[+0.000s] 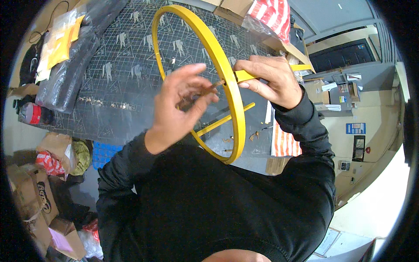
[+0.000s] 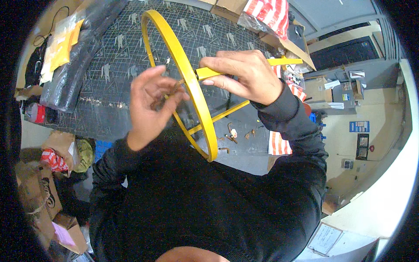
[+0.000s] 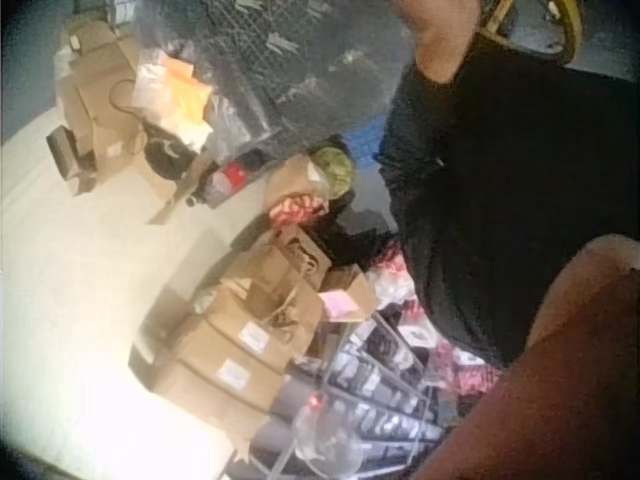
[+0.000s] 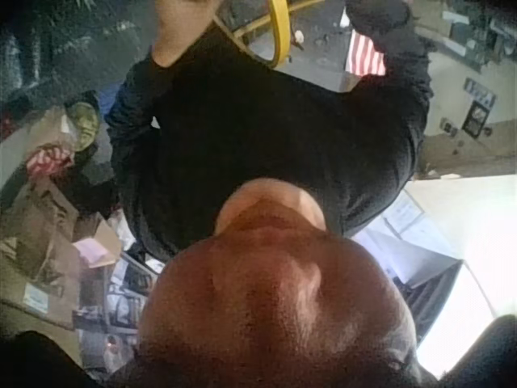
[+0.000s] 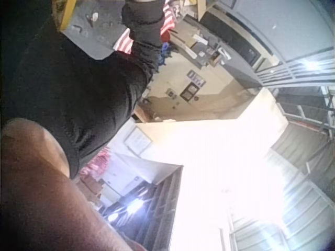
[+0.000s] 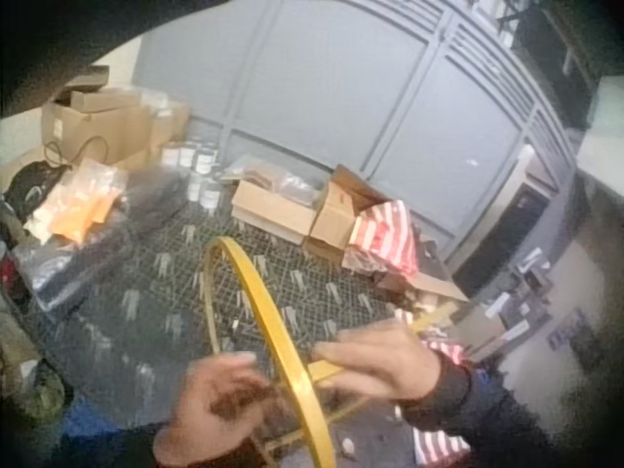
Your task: The person assembles a yellow circular metal frame by inserting and tightening small metal fasteners into pre-drilled holes along the rim. They rotate the frame to access different sections and secure each fastener by hand.
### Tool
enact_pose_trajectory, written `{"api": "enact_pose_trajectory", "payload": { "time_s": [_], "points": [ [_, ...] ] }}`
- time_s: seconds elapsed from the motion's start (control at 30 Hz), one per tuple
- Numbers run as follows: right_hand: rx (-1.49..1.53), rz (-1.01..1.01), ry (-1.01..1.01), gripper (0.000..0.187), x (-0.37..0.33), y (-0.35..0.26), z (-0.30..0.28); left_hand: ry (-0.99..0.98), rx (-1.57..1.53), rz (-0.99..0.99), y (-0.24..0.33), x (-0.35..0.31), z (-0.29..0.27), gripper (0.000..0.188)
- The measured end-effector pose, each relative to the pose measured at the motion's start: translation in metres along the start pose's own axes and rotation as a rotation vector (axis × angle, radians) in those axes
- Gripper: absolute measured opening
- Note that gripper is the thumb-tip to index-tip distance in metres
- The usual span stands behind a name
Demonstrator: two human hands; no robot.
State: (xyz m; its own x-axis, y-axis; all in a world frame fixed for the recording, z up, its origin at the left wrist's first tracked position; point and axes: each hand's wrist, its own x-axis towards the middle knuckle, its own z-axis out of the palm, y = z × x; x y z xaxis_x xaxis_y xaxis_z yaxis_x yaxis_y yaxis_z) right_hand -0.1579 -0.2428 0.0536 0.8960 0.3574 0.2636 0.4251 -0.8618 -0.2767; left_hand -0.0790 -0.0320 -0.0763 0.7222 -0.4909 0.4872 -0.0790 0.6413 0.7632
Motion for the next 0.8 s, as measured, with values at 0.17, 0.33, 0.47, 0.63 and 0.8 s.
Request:
{"api": "enact_pose_trajectory", "payload": {
  "time_s": [0.17,0.33,0.47,0.63,0.8],
  "points": [
    [-0.013,-0.030,0.009,0.033,0.001,0.000,0.004,-0.236,0.703,0.459,0.013,0.058,-0.046,0.026],
    [-0.013,-0.031,0.002,0.034,0.002,-0.002,0.001,-0.449,0.733,0.309,0.041,0.078,-0.052,0.023],
    [-0.007,-0.043,0.039,0.034,0.001,-0.003,0.003,-0.560,0.732,0.433,0.052,0.085,-0.053,0.023],
    [-0.030,-0.033,0.027,0.034,0.000,-0.004,0.002,-0.507,0.727,0.257,0.053,0.080,-0.052,0.026],
    [-0.078,-0.048,0.030,0.032,-0.004,-0.004,0.002,-0.505,0.278,-0.624,0.062,0.078,-0.042,0.033]
  ]
}}
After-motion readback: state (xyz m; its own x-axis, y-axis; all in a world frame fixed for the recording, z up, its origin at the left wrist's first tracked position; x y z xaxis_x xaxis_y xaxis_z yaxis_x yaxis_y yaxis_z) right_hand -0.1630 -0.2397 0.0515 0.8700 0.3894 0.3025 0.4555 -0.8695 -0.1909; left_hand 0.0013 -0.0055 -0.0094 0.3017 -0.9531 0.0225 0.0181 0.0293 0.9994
